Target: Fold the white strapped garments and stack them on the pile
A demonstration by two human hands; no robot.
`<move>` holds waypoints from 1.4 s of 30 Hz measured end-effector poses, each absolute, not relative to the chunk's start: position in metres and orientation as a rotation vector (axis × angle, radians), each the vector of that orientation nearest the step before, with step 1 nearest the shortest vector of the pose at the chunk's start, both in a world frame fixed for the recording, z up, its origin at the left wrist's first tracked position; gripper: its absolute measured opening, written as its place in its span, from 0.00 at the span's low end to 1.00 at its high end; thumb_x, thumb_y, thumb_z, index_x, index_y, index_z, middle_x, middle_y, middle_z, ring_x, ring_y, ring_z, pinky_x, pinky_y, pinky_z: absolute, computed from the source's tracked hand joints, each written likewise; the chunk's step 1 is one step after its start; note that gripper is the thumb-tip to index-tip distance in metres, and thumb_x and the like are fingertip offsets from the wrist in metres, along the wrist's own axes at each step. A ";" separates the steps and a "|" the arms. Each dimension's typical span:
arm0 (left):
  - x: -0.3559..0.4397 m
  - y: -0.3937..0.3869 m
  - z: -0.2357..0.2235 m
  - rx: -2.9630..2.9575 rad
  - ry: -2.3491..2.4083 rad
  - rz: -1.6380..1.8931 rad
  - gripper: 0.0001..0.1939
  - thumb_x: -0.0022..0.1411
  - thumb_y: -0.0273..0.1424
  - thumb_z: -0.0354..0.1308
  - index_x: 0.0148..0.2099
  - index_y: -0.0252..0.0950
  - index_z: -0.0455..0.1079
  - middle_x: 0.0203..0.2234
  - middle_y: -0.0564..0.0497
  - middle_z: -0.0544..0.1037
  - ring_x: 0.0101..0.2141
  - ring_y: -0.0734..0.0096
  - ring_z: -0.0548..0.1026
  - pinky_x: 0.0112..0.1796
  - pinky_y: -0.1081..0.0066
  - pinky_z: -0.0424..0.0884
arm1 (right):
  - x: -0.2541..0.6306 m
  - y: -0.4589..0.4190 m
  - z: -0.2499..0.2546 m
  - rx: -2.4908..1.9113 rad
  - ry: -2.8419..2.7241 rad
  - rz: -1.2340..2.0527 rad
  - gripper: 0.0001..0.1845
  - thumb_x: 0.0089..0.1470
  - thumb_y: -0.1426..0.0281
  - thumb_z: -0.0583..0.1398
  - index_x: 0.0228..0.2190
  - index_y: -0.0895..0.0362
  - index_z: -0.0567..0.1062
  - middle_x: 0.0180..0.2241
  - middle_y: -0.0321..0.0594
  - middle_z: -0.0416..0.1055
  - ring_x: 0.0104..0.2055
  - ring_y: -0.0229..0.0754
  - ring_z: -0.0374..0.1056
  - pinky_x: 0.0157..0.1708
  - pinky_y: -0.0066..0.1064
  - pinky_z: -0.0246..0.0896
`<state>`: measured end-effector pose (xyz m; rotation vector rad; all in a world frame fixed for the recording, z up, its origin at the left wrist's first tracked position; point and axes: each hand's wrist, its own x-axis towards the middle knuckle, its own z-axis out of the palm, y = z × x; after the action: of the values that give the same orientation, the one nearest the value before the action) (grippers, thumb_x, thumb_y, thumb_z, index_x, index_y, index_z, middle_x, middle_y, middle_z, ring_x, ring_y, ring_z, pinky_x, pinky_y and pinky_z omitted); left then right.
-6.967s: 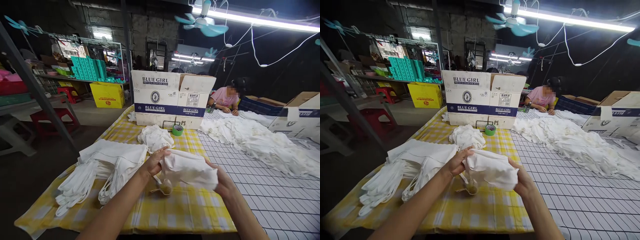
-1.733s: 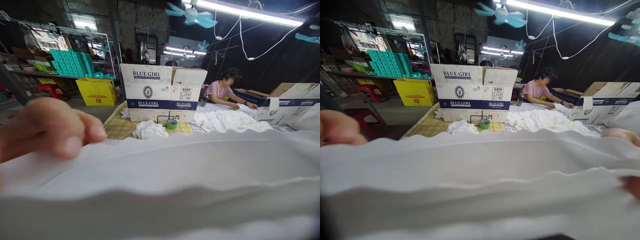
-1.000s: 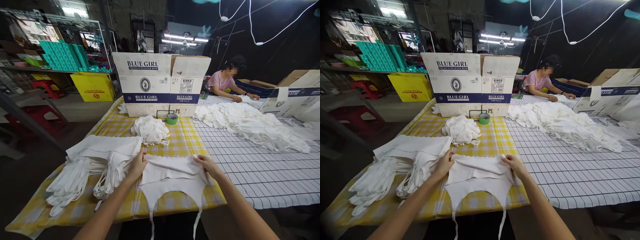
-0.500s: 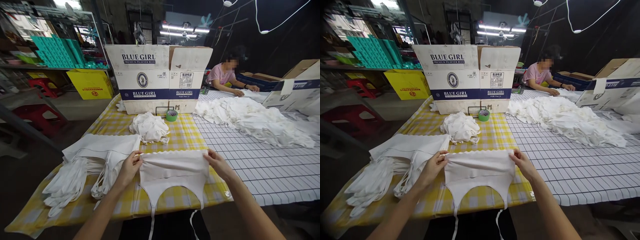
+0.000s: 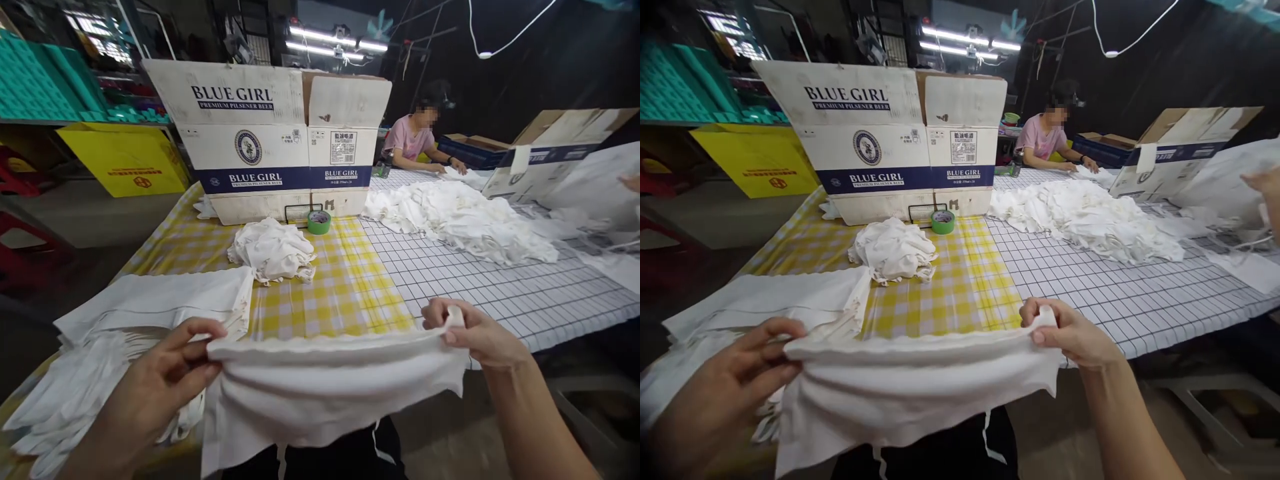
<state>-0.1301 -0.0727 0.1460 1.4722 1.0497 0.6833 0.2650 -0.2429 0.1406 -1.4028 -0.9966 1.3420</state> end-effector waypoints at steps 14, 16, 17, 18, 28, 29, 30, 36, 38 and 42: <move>-0.063 0.005 -0.014 2.062 1.391 0.718 0.18 0.51 0.32 0.52 0.47 0.37 0.63 0.22 0.57 0.69 0.23 0.72 0.69 0.27 0.74 0.63 | 0.260 -0.140 0.011 -2.147 -1.131 0.523 0.13 0.50 0.62 0.54 0.19 0.55 0.59 0.18 0.30 0.56 0.21 0.35 0.53 0.22 0.26 0.45; -0.059 0.004 -0.010 2.118 1.422 0.749 0.18 0.53 0.31 0.51 0.48 0.38 0.63 0.25 0.55 0.71 0.25 0.71 0.70 0.30 0.73 0.64 | 0.260 -0.136 0.008 -2.186 -1.140 0.424 0.11 0.52 0.62 0.51 0.22 0.54 0.62 0.18 0.31 0.59 0.23 0.36 0.55 0.23 0.26 0.46; -0.057 0.005 -0.008 2.150 1.450 0.771 0.18 0.54 0.30 0.50 0.49 0.38 0.62 0.26 0.54 0.71 0.26 0.70 0.70 0.31 0.73 0.65 | 0.261 -0.133 0.006 -2.204 -1.146 0.382 0.11 0.53 0.62 0.51 0.24 0.54 0.63 0.19 0.32 0.60 0.23 0.37 0.55 0.23 0.27 0.46; -0.054 0.006 -0.006 2.184 1.480 0.794 0.18 0.55 0.30 0.50 0.49 0.38 0.62 0.27 0.53 0.71 0.27 0.69 0.71 0.32 0.72 0.65 | 0.261 -0.130 0.004 -2.223 -1.152 0.343 0.11 0.54 0.62 0.50 0.26 0.54 0.64 0.19 0.32 0.61 0.23 0.38 0.56 0.24 0.27 0.46; -0.035 0.008 -0.012 2.635 1.609 0.648 0.21 0.62 0.27 0.43 0.57 0.34 0.57 0.45 0.41 0.70 0.42 0.59 0.71 0.38 0.65 0.68 | 0.275 -0.108 -0.007 -2.351 -1.215 0.167 0.15 0.54 0.57 0.53 0.39 0.54 0.68 0.24 0.37 0.69 0.29 0.44 0.64 0.28 0.30 0.51; -0.035 0.005 -0.010 2.680 1.638 0.620 0.21 0.63 0.27 0.42 0.58 0.34 0.56 0.46 0.40 0.69 0.43 0.57 0.71 0.38 0.63 0.68 | 0.278 -0.112 -0.004 -2.356 -1.197 0.160 0.17 0.56 0.57 0.51 0.41 0.54 0.67 0.25 0.38 0.69 0.30 0.43 0.65 0.28 0.30 0.52; -0.033 0.002 -0.007 2.723 1.651 0.609 0.22 0.63 0.27 0.42 0.59 0.34 0.56 0.48 0.38 0.67 0.45 0.54 0.69 0.40 0.61 0.67 | 0.280 -0.117 -0.001 -2.362 -1.171 0.157 0.18 0.57 0.58 0.49 0.44 0.54 0.65 0.27 0.39 0.70 0.31 0.43 0.65 0.29 0.30 0.54; 0.006 -0.018 0.003 2.965 1.126 0.594 0.25 0.63 0.31 0.45 0.62 0.36 0.52 0.61 0.43 0.53 0.60 0.54 0.48 0.57 0.54 0.48 | 0.263 -0.166 -0.002 -2.290 -1.316 -0.124 0.24 0.57 0.61 0.48 0.54 0.55 0.57 0.53 0.49 0.58 0.54 0.49 0.56 0.45 0.40 0.57; 0.017 -0.023 0.002 2.979 0.859 0.453 0.28 0.63 0.37 0.46 0.63 0.40 0.48 0.62 0.48 0.50 0.61 0.57 0.44 0.58 0.53 0.44 | 0.258 -0.182 -0.012 -2.322 -1.444 -0.123 0.26 0.57 0.61 0.49 0.56 0.52 0.55 0.59 0.46 0.51 0.59 0.52 0.47 0.51 0.45 0.51; 0.018 -0.027 -0.004 2.914 0.610 0.202 0.28 0.64 0.41 0.42 0.64 0.45 0.42 0.63 0.52 0.46 0.62 0.62 0.42 0.58 0.53 0.43 | 0.272 -0.200 -0.020 -2.444 -1.479 0.061 0.29 0.57 0.61 0.49 0.59 0.50 0.51 0.62 0.44 0.45 0.63 0.52 0.40 0.54 0.51 0.45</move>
<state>0.0180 -0.0273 -0.0038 2.9135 0.6099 0.2022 0.2718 -0.2000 -0.0199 -2.4435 -1.4788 0.0608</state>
